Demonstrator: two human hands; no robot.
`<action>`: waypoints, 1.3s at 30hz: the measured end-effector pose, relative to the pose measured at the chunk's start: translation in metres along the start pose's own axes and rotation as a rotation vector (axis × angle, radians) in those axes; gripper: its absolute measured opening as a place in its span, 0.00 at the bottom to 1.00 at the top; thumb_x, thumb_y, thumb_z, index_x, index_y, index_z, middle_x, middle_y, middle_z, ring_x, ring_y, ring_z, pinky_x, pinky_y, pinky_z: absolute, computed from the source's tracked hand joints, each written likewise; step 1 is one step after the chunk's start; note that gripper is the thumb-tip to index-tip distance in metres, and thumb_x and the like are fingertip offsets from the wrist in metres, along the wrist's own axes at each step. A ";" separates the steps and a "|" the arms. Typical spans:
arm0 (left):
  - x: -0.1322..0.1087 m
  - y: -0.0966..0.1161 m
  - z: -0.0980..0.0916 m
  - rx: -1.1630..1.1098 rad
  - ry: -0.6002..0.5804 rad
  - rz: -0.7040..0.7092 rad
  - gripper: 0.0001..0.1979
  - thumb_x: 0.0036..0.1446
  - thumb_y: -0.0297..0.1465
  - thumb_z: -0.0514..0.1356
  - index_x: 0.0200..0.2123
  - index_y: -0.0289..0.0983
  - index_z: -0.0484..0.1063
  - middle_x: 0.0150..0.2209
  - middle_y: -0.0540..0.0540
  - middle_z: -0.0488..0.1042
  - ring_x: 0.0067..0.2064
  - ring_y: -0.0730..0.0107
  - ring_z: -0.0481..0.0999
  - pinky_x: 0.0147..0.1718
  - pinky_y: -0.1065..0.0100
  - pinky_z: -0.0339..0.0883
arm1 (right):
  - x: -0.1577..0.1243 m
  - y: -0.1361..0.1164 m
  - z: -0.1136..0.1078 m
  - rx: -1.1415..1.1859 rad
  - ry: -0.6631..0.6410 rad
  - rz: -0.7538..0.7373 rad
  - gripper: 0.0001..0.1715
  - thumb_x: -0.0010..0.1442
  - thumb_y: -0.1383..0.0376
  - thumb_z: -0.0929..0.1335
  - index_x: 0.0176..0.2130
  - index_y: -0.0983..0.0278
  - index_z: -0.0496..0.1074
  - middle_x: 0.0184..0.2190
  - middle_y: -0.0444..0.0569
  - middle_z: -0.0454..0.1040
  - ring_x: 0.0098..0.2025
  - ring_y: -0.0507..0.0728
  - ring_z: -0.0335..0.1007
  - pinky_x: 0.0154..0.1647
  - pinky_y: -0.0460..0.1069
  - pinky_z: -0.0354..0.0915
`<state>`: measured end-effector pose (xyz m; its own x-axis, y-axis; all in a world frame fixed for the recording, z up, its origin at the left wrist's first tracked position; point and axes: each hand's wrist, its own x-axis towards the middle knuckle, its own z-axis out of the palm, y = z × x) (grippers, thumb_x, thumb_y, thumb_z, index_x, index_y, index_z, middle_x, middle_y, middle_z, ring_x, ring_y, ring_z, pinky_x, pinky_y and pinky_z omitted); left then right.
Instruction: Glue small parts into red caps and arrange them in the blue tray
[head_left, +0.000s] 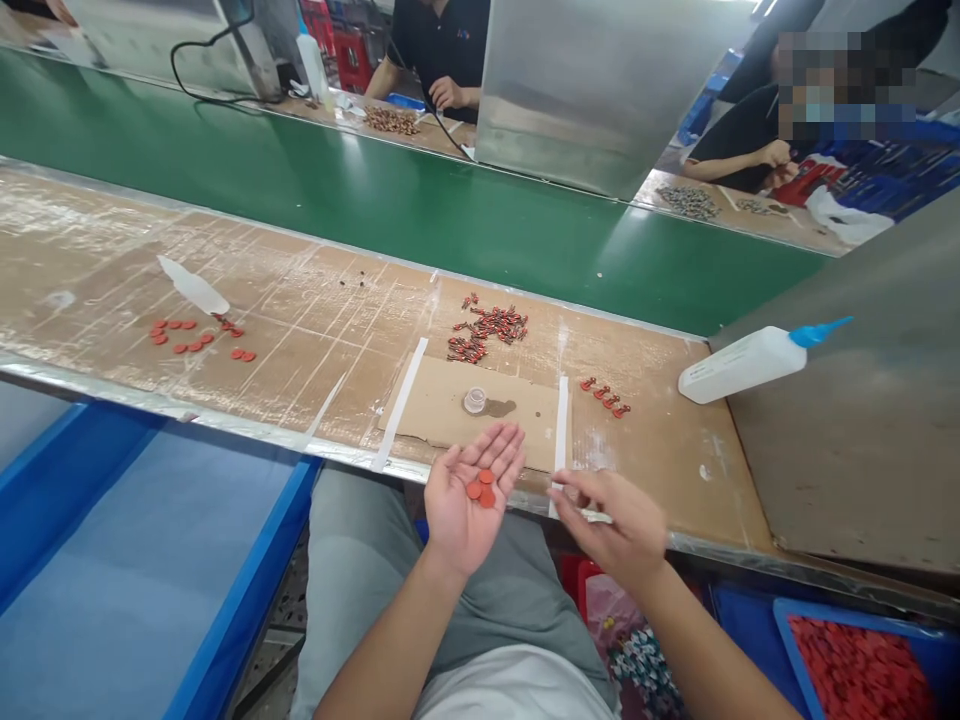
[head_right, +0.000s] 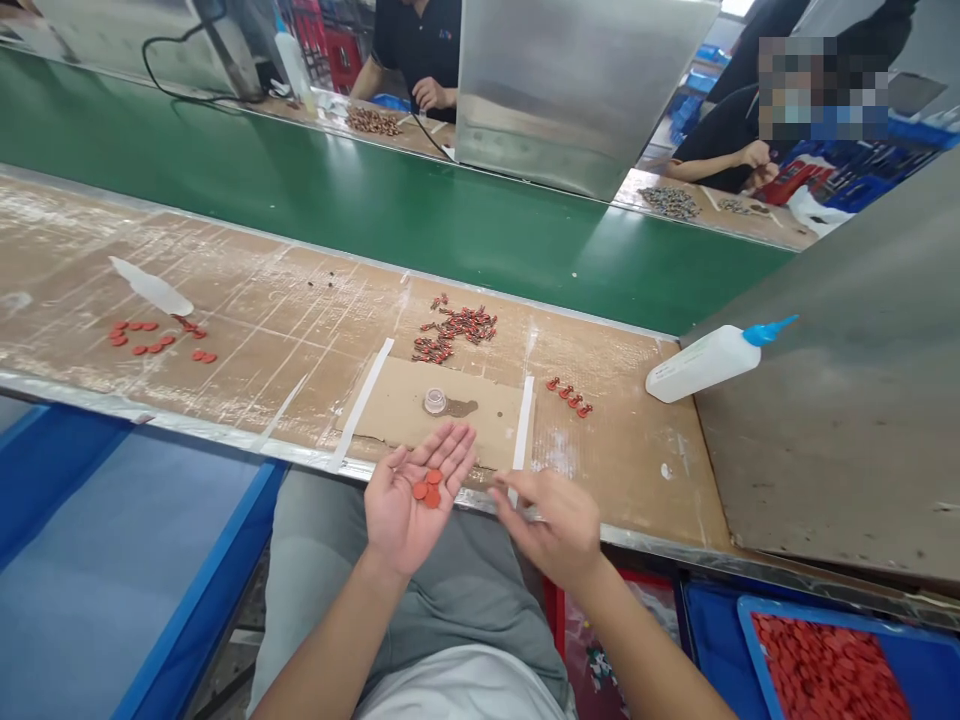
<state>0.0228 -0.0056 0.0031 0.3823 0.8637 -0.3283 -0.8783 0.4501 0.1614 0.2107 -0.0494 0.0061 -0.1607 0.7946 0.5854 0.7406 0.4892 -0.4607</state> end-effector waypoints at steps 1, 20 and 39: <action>-0.001 -0.001 0.000 -0.007 -0.012 -0.025 0.25 0.62 0.38 0.51 0.53 0.25 0.72 0.60 0.29 0.68 0.64 0.51 0.64 0.63 0.55 0.58 | 0.005 -0.011 0.007 0.034 -0.053 -0.042 0.20 0.56 0.71 0.72 0.48 0.58 0.73 0.36 0.47 0.81 0.29 0.52 0.74 0.34 0.48 0.70; -0.007 0.000 -0.014 0.069 0.090 -0.039 0.13 0.57 0.30 0.61 0.44 0.31 0.78 0.39 0.41 0.78 0.37 0.73 0.75 0.34 0.74 0.69 | 0.032 -0.023 0.046 0.744 -0.106 0.888 0.22 0.47 0.57 0.78 0.41 0.60 0.76 0.31 0.50 0.82 0.26 0.56 0.75 0.23 0.49 0.68; -0.006 0.004 -0.019 0.196 0.046 0.114 0.12 0.50 0.29 0.70 0.39 0.34 0.79 0.38 0.46 0.78 0.32 0.81 0.72 0.31 0.78 0.68 | 0.071 -0.004 0.045 0.712 -0.282 0.851 0.25 0.47 0.51 0.77 0.38 0.64 0.75 0.25 0.49 0.78 0.19 0.50 0.64 0.20 0.47 0.61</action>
<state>0.0114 -0.0131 -0.0119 0.2661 0.9025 -0.3386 -0.8407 0.3891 0.3765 0.1670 0.0213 0.0197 0.0082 0.9740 -0.2264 0.1559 -0.2249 -0.9618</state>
